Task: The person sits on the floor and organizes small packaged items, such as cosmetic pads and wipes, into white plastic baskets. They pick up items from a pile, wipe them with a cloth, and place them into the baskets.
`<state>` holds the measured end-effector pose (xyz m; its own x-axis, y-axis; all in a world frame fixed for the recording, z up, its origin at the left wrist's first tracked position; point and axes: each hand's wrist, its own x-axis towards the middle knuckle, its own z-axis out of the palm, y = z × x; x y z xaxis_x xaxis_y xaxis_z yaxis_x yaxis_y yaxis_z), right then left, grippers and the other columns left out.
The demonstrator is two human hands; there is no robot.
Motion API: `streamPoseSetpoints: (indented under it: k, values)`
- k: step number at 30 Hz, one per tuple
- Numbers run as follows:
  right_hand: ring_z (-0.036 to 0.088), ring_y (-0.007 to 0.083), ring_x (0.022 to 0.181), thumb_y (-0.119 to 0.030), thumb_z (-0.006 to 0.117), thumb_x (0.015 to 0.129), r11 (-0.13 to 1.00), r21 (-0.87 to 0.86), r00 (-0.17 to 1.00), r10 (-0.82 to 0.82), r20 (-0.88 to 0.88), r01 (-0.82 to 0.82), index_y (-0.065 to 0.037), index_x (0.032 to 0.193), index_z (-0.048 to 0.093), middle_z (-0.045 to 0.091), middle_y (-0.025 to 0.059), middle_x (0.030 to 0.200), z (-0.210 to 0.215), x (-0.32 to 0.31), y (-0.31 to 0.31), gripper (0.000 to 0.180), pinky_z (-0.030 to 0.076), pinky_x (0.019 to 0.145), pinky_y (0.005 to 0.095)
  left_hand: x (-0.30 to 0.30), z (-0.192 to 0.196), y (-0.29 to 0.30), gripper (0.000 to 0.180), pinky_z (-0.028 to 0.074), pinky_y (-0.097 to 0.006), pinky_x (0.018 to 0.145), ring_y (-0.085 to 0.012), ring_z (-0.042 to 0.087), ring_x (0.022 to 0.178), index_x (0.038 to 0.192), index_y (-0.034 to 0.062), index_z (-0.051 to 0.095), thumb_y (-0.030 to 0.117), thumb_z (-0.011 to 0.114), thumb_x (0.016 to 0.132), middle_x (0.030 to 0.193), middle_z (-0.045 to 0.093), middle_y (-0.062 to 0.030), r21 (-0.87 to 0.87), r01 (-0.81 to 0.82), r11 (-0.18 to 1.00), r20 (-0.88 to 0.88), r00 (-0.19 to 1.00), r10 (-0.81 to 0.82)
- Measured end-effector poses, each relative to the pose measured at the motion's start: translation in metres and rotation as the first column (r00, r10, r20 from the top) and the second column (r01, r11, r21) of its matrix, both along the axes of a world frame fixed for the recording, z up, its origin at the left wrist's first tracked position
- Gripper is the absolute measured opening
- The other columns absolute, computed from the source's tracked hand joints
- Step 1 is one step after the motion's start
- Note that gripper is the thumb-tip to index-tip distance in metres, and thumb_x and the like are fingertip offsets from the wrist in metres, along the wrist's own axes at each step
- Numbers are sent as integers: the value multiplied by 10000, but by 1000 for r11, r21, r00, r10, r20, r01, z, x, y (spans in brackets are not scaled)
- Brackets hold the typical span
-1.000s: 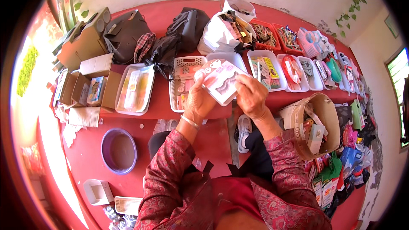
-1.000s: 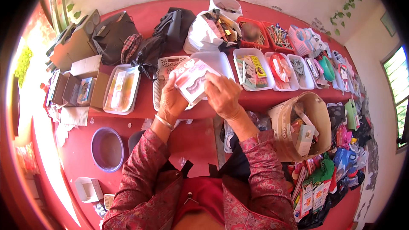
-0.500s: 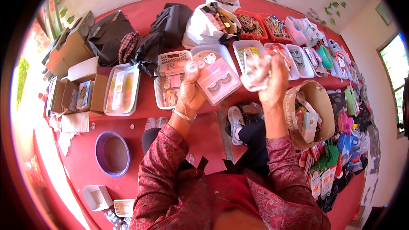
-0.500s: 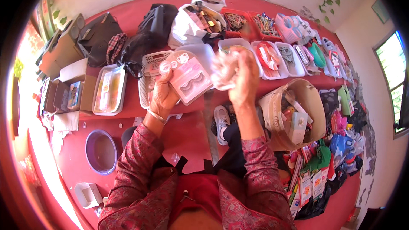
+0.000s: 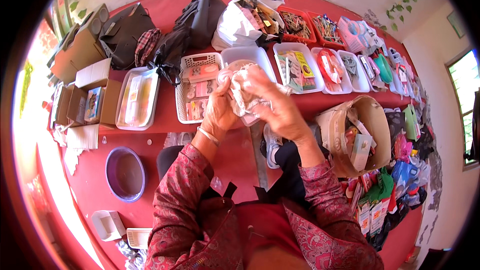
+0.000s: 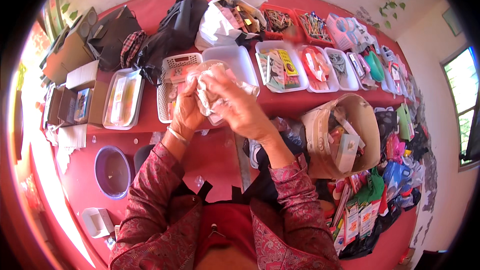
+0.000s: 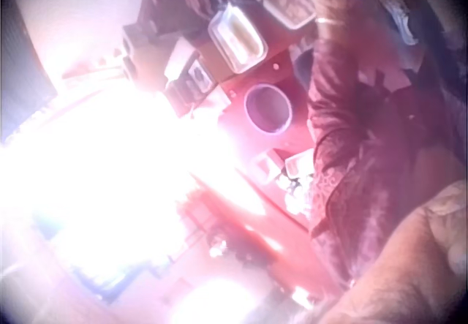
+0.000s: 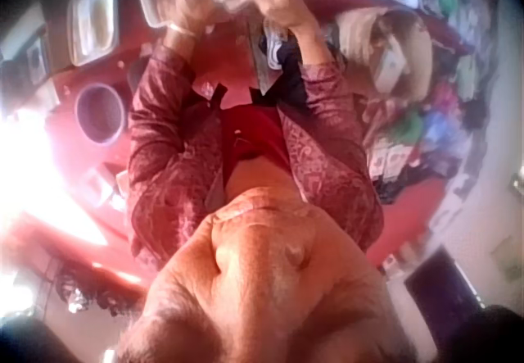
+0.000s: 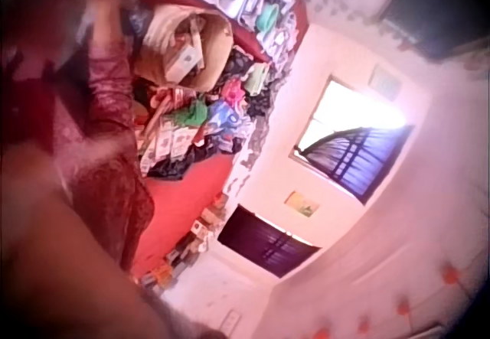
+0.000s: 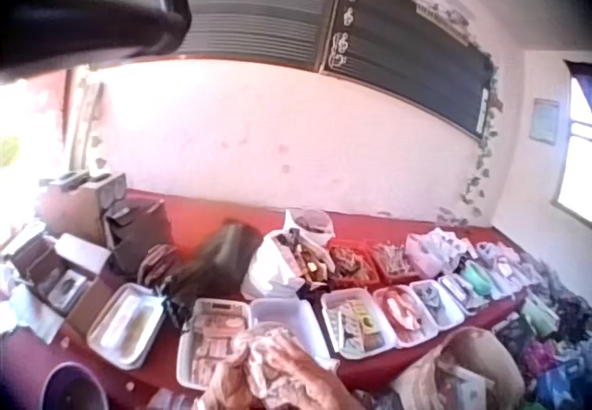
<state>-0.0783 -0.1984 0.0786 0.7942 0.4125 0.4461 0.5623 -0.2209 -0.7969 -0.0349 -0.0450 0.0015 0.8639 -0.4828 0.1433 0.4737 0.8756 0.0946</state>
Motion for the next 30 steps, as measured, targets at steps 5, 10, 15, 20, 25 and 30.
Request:
streamPoseSetpoints:
  k: [5,10,15,20,25,30]
  values:
    - [464,281,1150,-185,601,787,951,-131,885,-204,419,281,-67,1185,528,464,151,1268,19,5,-12,421,345,955,384,-9,11,-2,415,376,-446,967,-288,505,1096,1204,7,442,298,433,907,1195,518,-142,78,17,997,-82,997,-11]
    - [430,257,1177,-242,594,786,765,-536,853,-33,522,358,-141,1190,545,468,106,1267,-11,8,18,419,302,973,436,-11,-2,3,411,362,-443,973,-275,483,1121,1220,40,428,295,455,898,1216,495,-134,157,-8,988,-69,997,19]
    - [592,237,960,-57,554,801,846,-182,801,-374,468,501,-94,1061,616,597,105,1084,-10,21,-8,270,489,772,315,-16,15,8,427,343,-450,987,-290,457,1145,1228,25,418,269,493,885,1242,475,-151,120,1,993,-17,1000,1]
    - [548,128,474,-145,471,870,616,354,695,-493,-524,704,0,932,592,619,90,731,-7,47,-76,199,436,376,238,-19,16,14,441,323,-462,1002,-304,447,1152,1233,12,405,274,494,890,1250,463,-165,85,149,985,-61,988,-144]
    - [597,136,557,-304,512,881,687,444,680,-102,-726,576,-13,1024,559,640,80,812,-23,39,-53,328,472,416,229,-24,11,10,427,355,-430,986,-275,472,1129,1218,9,414,258,510,885,1220,487,-149,180,125,976,-13,992,-125]
    - [522,53,575,-219,670,770,857,338,789,-121,-602,389,-22,948,598,600,13,768,-27,26,-13,276,390,411,176,-23,6,7,409,391,-407,957,-248,506,1090,1213,11,421,240,511,886,1197,507,-129,294,105,950,-13,994,-106]
